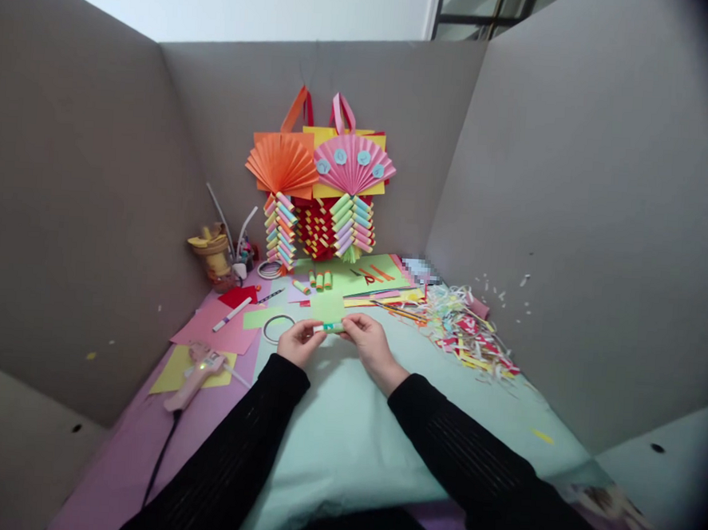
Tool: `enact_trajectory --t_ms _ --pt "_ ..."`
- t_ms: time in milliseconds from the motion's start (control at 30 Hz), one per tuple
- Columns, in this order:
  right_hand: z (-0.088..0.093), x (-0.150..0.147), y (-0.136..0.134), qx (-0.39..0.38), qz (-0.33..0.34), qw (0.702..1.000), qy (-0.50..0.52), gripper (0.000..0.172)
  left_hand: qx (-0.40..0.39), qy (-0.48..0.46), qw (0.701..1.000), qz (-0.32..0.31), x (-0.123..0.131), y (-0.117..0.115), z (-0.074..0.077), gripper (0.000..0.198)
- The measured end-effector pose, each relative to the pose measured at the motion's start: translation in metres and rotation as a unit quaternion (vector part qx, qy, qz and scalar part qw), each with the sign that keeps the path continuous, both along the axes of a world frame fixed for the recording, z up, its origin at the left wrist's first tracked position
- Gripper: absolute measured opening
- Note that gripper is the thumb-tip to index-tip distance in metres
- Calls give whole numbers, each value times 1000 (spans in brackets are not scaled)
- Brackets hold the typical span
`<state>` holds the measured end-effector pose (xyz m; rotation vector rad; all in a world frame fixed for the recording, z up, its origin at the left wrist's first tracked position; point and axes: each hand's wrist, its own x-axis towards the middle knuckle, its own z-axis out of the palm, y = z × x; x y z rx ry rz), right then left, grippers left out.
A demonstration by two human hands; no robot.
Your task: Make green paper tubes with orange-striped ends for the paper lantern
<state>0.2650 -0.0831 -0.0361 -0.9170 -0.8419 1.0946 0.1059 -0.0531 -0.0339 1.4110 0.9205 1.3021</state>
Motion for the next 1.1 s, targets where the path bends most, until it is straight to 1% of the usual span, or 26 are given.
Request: enact_trajectory --t_ms 67,167,233,433,533,633,733,767,833,967,1100 --pt "3 -1 -3 5 15 1000 -8 32 -1 -3 1000 14 -1 0 1 27" --pt "8 -4 -7 20 32 999 -20 35 -9 -14 1000 24 -3 1 3 28" --pt "9 -4 -8 30 31 999 -25 37 -16 -20 999 26 -3 2 4 30" --pt "4 -2 -4 31 12 999 -14 31 -46 -31 998 14 -2 0 2 37" --pt "3 -2 -4 24 10 1000 -1 30 -58 -42 997 4 -1 0 2 41" --pt "5 -2 -5 17 18 1000 11 37 -67 -61 996 -8 0 1 1 44" --pt "7 -2 -5 7 31 999 24 46 -78 -82 993 -23 0 2 0 55" --pt "8 -2 -5 3 34 999 27 46 -82 -86 992 -28 0 2 0 59" --pt "8 -2 -5 -3 41 999 28 39 -92 -88 991 -42 0 3 -1 59" --pt "8 0 -5 -11 43 999 25 22 -117 -81 988 -65 -1 3 0 45" --pt "10 0 -7 -22 40 998 37 19 -136 -92 985 -61 -2 2 2 36"
